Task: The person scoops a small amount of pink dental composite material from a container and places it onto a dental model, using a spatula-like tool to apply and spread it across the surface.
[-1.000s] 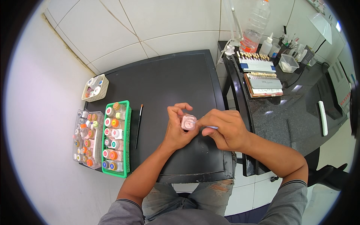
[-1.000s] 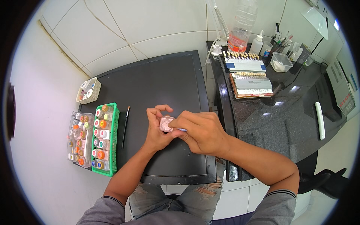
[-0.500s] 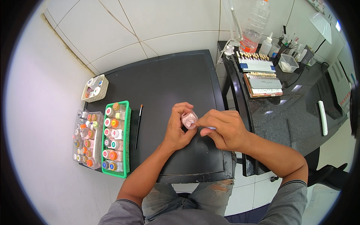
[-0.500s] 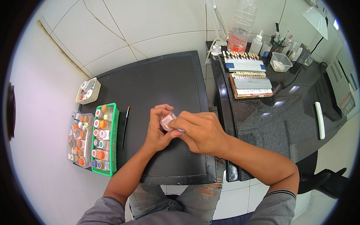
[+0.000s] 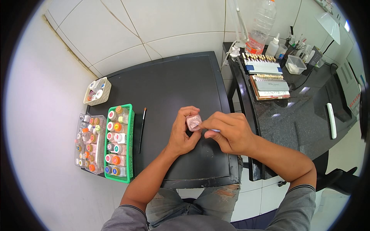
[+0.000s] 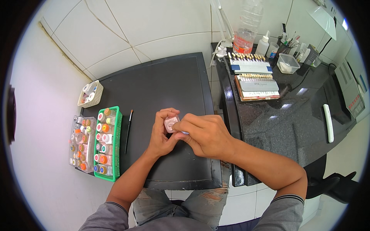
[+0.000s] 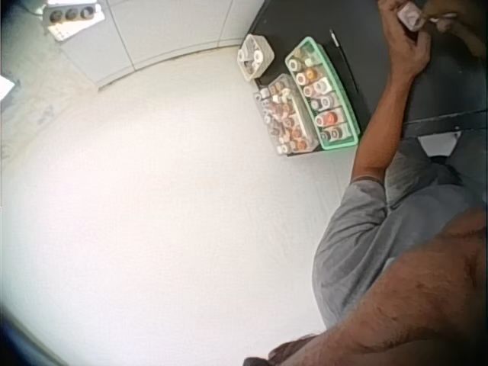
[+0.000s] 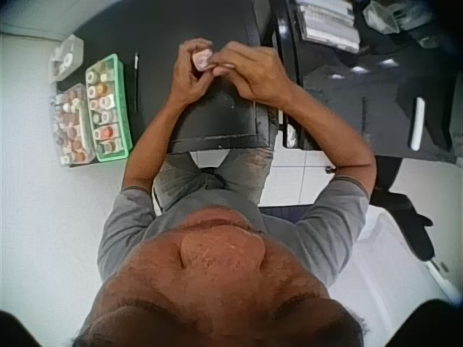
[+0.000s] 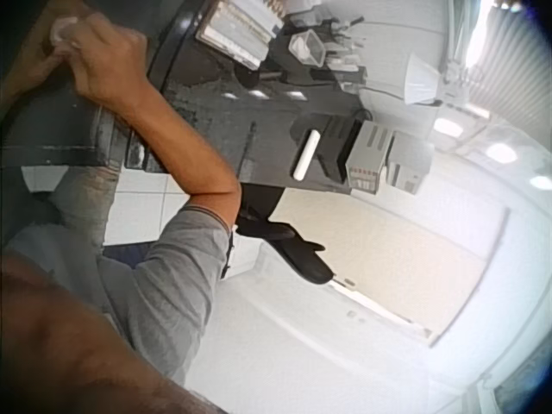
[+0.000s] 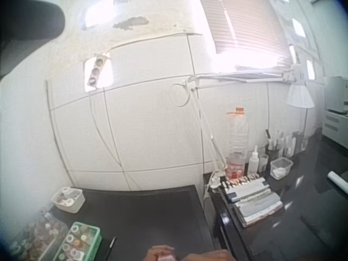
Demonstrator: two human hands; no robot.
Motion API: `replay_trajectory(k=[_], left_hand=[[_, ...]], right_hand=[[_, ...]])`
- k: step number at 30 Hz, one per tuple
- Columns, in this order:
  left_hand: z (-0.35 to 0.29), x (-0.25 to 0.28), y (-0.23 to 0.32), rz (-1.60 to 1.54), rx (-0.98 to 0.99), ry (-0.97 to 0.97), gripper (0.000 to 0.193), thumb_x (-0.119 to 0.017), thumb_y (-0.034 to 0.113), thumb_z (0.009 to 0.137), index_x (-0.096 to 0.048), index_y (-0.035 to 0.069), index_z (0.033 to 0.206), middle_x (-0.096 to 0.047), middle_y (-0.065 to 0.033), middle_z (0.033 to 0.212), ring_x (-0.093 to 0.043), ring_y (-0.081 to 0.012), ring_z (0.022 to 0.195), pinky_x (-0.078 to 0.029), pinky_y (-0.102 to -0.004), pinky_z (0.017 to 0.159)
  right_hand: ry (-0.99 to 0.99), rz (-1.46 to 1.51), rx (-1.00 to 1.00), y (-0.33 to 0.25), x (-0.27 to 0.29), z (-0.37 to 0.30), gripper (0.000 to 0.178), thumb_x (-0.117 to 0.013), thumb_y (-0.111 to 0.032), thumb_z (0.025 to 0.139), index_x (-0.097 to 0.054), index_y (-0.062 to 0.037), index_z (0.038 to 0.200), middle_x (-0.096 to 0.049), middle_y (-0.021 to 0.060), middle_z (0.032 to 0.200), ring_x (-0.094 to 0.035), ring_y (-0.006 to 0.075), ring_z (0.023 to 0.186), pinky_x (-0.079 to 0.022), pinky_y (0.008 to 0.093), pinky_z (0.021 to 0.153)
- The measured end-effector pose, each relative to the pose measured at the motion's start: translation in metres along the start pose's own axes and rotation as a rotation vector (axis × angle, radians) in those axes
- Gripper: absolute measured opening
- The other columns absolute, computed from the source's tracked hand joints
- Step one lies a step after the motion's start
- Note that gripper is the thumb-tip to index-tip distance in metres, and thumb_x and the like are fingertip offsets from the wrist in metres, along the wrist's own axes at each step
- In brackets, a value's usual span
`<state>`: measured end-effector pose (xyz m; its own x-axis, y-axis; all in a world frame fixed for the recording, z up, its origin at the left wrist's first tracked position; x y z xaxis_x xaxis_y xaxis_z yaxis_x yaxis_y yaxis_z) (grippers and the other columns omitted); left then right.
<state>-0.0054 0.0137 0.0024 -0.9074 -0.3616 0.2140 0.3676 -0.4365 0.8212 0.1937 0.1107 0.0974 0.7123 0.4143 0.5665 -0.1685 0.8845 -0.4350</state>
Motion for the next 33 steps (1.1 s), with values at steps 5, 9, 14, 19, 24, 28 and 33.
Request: replay_trajectory(k=[5,9,14,19,24,28,33], left_hand=[[0.000,-0.001,-0.002,0.008,-0.009,-0.003,0.057,-0.077,-0.007,0.091,-0.057,0.004,0.143,-0.065,-0.0187,0.148,-0.070,-0.0259,0.118,-0.058,-0.0392,0.101],[-0.001,0.000,-0.001,0.012,0.009,-0.006,0.057,-0.078,-0.007,0.090,-0.057,0.004,0.142,-0.065,-0.0185,0.148,-0.070,-0.0263,0.118,-0.058,-0.0395,0.102],[0.000,0.000,-0.001,0.026,0.007,-0.007,0.057,-0.078,-0.007,0.090,-0.057,0.004,0.142,-0.065,-0.0186,0.148,-0.070,-0.0269,0.119,-0.058,-0.0400,0.102],[0.000,-0.001,0.000,0.032,0.004,-0.008,0.057,-0.078,-0.007,0.090,-0.057,0.004,0.141,-0.065,-0.0190,0.148,-0.071,-0.0274,0.120,-0.058,-0.0400,0.103],[0.000,-0.001,0.001,0.024,0.009,-0.017,0.057,-0.077,-0.007,0.090,-0.056,0.004,0.142,-0.065,-0.0190,0.147,-0.071,-0.0278,0.120,-0.058,-0.0399,0.105],[-0.001,-0.001,-0.001,0.022,0.016,-0.017,0.057,-0.077,-0.007,0.091,-0.056,0.003,0.143,-0.065,-0.0191,0.147,-0.071,-0.0285,0.120,-0.058,-0.0404,0.105],[-0.004,0.002,-0.010,0.029,0.010,-0.082,0.073,-0.098,0.030,0.100,-0.052,0.005,0.151,-0.058,-0.0165,0.155,-0.064,-0.0204,0.127,-0.056,-0.0378,0.109]], right_hand=[[0.009,-0.001,0.008,0.000,0.000,0.000,0.021,-0.086,-0.014,0.099,-0.080,-0.0083,0.119,-0.074,0.0063,0.098,-0.073,0.0315,0.072,-0.058,0.0410,0.064],[-0.030,-0.021,0.006,0.000,0.002,0.000,0.021,-0.085,-0.015,0.103,-0.082,-0.0054,0.120,-0.078,0.0088,0.101,-0.076,0.0289,0.075,-0.058,0.0381,0.066],[-0.008,-0.010,0.004,0.001,0.000,-0.001,0.024,-0.086,-0.013,0.099,-0.081,-0.0085,0.122,-0.074,0.0066,0.099,-0.073,0.0309,0.072,-0.058,0.0401,0.064],[0.035,0.005,0.024,0.000,0.002,0.001,0.022,-0.086,-0.013,0.099,-0.080,-0.0074,0.120,-0.075,0.0069,0.099,-0.074,0.0306,0.072,-0.058,0.0397,0.064],[0.001,-0.008,0.019,-0.001,0.003,0.000,0.021,-0.086,-0.014,0.100,-0.080,-0.0050,0.119,-0.077,0.0082,0.101,-0.076,0.0295,0.075,-0.059,0.0387,0.066],[0.003,-0.005,0.006,-0.002,0.003,0.001,0.022,-0.086,-0.014,0.101,-0.081,-0.0063,0.120,-0.077,0.0074,0.102,-0.077,0.0297,0.076,-0.060,0.0390,0.067],[-0.020,-0.031,-0.007,0.000,-0.002,0.000,0.024,-0.085,-0.014,0.100,-0.081,-0.0120,0.123,-0.077,0.0040,0.104,-0.077,0.0306,0.077,-0.060,0.0403,0.067]])
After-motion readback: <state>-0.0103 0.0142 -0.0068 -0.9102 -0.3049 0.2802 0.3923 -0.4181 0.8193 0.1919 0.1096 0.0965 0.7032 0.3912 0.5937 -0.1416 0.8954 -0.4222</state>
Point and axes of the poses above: each hand's wrist, its own z-axis towards the middle knuckle, its own x-axis out of the back of the hand, y = z × x, the point moved 2 cm from there along z, towards the middle knuckle
